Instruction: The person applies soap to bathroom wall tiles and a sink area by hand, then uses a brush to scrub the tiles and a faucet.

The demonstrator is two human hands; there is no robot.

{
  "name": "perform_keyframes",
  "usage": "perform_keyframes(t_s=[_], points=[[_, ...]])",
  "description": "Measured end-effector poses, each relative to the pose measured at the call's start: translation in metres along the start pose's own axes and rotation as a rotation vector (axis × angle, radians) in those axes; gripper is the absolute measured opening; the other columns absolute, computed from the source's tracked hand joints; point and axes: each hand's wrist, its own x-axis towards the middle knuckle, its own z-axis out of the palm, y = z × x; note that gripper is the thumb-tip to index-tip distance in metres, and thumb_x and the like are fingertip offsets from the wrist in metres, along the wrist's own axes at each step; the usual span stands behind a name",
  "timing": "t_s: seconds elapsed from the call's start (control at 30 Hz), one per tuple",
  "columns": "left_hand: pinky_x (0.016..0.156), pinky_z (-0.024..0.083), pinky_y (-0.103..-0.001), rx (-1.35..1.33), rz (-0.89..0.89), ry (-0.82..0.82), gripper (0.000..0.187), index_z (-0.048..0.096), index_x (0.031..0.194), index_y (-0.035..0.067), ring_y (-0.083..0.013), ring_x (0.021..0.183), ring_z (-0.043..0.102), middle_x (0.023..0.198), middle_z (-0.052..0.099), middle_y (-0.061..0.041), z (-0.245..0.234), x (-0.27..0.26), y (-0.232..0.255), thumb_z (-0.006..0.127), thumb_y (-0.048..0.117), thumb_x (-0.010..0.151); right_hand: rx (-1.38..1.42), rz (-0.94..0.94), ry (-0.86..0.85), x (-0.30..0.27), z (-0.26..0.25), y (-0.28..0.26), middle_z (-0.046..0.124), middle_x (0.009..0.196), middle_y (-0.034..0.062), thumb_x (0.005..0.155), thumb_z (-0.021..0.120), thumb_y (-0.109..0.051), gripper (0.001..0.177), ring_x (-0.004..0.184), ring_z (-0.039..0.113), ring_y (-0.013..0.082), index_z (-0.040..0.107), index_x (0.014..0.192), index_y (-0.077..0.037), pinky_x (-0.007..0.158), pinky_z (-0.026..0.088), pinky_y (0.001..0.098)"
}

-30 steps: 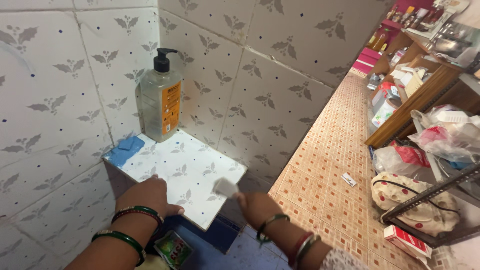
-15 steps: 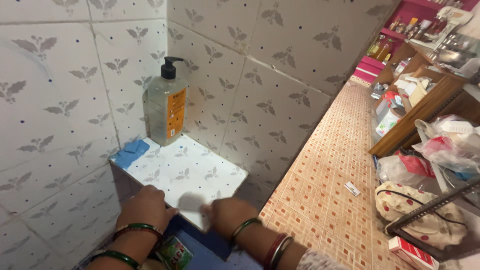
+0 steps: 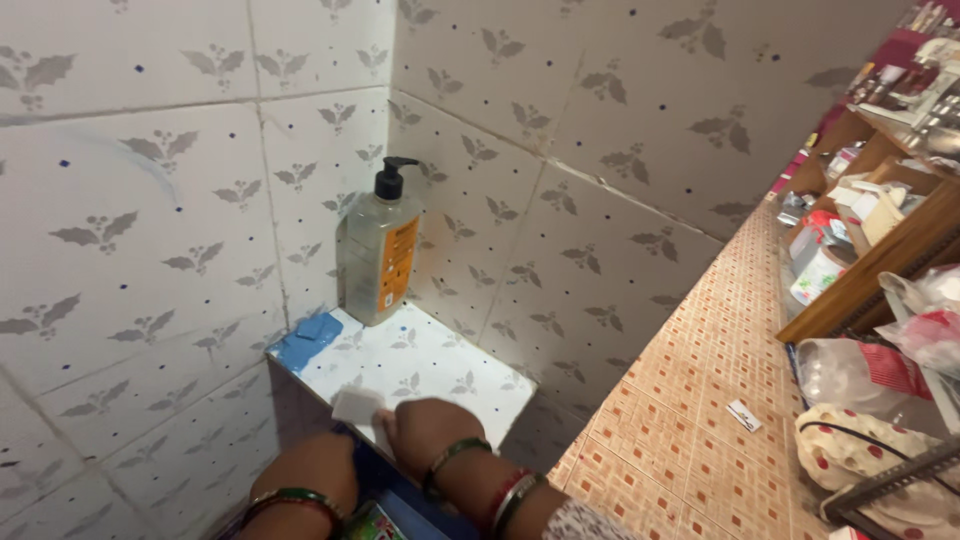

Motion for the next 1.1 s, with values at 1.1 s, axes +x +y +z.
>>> perform_keyframes(t_s=[1.1], points=[[0.098, 0.056, -0.045, -0.164, -0.058, 0.332, 0.027, 0.072, 0.112, 0.022, -0.0286, 0.111, 0.07, 0.125, 0.067, 0.0, -0.038, -0.002, -0.048, 0.055, 0.034, 0.095, -0.073, -0.058, 0.026, 0.078, -0.018, -0.017, 0.072, 0.108, 0.0201, 0.105, 0.04, -0.05, 0.055, 0.103, 0.069, 0.0358, 0.073, 0.105, -0.006, 0.096, 0.051, 0.0484]])
